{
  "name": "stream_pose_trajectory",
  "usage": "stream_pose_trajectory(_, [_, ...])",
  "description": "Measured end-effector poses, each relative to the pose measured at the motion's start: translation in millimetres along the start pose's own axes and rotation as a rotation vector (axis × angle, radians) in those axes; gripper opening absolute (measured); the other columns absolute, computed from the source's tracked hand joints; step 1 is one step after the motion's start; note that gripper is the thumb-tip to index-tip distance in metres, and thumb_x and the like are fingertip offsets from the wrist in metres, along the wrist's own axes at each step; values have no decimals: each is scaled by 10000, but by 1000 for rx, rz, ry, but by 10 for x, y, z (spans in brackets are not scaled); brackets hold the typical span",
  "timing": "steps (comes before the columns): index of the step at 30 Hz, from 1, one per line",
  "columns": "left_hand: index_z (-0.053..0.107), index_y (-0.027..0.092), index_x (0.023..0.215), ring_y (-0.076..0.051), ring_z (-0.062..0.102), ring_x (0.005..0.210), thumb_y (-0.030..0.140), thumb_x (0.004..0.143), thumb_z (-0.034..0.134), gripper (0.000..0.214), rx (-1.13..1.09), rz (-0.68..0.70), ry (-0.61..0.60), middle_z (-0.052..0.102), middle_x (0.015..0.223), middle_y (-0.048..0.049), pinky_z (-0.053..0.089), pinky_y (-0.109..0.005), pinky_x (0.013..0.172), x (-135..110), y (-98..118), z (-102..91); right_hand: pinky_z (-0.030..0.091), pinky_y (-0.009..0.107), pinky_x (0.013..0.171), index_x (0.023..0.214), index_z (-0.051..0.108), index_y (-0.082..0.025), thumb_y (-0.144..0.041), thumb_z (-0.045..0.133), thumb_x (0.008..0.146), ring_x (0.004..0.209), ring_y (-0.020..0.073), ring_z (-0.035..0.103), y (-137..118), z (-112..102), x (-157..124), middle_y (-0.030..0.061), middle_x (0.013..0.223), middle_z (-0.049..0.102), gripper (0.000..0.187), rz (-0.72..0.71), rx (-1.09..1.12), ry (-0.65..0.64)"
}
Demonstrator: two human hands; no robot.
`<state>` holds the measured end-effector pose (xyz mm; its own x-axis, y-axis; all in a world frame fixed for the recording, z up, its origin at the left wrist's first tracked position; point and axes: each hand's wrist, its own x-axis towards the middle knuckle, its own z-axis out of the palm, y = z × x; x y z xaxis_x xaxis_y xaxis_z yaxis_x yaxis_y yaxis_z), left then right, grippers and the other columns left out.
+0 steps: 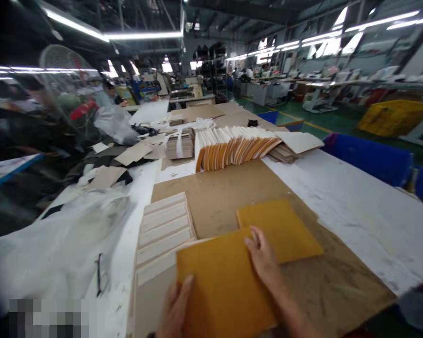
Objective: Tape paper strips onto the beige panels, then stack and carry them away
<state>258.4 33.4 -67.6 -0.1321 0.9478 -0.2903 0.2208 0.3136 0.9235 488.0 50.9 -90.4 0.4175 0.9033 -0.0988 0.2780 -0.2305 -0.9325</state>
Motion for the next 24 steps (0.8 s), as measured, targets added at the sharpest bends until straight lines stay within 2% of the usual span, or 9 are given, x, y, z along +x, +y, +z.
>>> stream_pose_trajectory(1, [558,179,1045,-251,602,910,567,704,466,525,-25,21,-38,667,951,-86,501,-383,787,45,79,282,298,402,971,1185,421,-157,-497,414,775,1134,258,424,38,-268,203,154,1217,470,533,-2,-89,27])
stream_pose_trajectory(3, [477,146,1133,-214,564,994,488,787,382,496,-189,174,-313,599,1114,-109,470,-354,840,190,193,816,334,411,923,1186,436,-153,-505,417,770,1101,283,454,152,-781,639,170,1194,492,545,15,-253,90])
stream_pose_trajectory(5, [500,135,1085,-186,598,910,434,792,403,430,-173,189,-340,630,1047,-100,493,-312,773,351,252,1194,375,414,835,1171,461,-155,-522,407,778,1011,299,517,259,-1190,1033,205,1101,543,541,59,-433,55])
stream_pose_trajectory(8, [478,117,1106,-194,586,927,364,746,501,437,-66,182,-231,610,1057,-130,475,-319,795,457,219,1256,354,484,820,1159,454,-181,-584,359,766,1045,363,473,257,-1434,1256,244,1065,533,571,-136,-668,113])
stream_pose_trajectory(11, [461,151,1127,-211,430,1147,337,758,471,414,90,197,-5,488,1209,-129,329,-380,984,401,-11,704,371,448,855,1120,460,-243,-563,341,780,1048,319,484,75,-1043,927,171,1139,521,481,-195,-562,73])
stream_pose_trajectory(15, [389,104,1188,-235,233,1271,363,774,396,488,406,127,406,341,1309,-169,121,-422,1077,292,-554,-358,436,340,807,970,559,-237,-488,388,782,940,229,564,-36,168,186,58,998,625,357,-79,-285,-461])
stream_pose_trajectory(17, [341,49,1224,-295,164,1293,378,759,408,574,511,60,500,270,1345,-217,109,-488,1062,245,-820,-745,435,327,783,970,561,-194,-456,415,768,894,224,578,27,704,-82,67,934,638,361,-70,-276,-592])
stream_pose_trajectory(20, [330,15,1240,-322,261,1257,390,755,423,621,560,29,470,330,1322,-246,198,-504,1033,192,-1100,-1028,432,310,726,962,557,-189,-428,425,767,839,211,587,130,1157,-282,54,890,640,336,-43,-315,-665])
stream_pose_trajectory(24, [347,40,1252,-295,370,1207,373,755,440,605,613,34,355,420,1288,-211,292,-460,1000,156,-1257,-1096,427,311,707,885,569,-201,-437,415,769,805,212,591,91,1309,-362,41,850,649,305,-13,-321,-611])
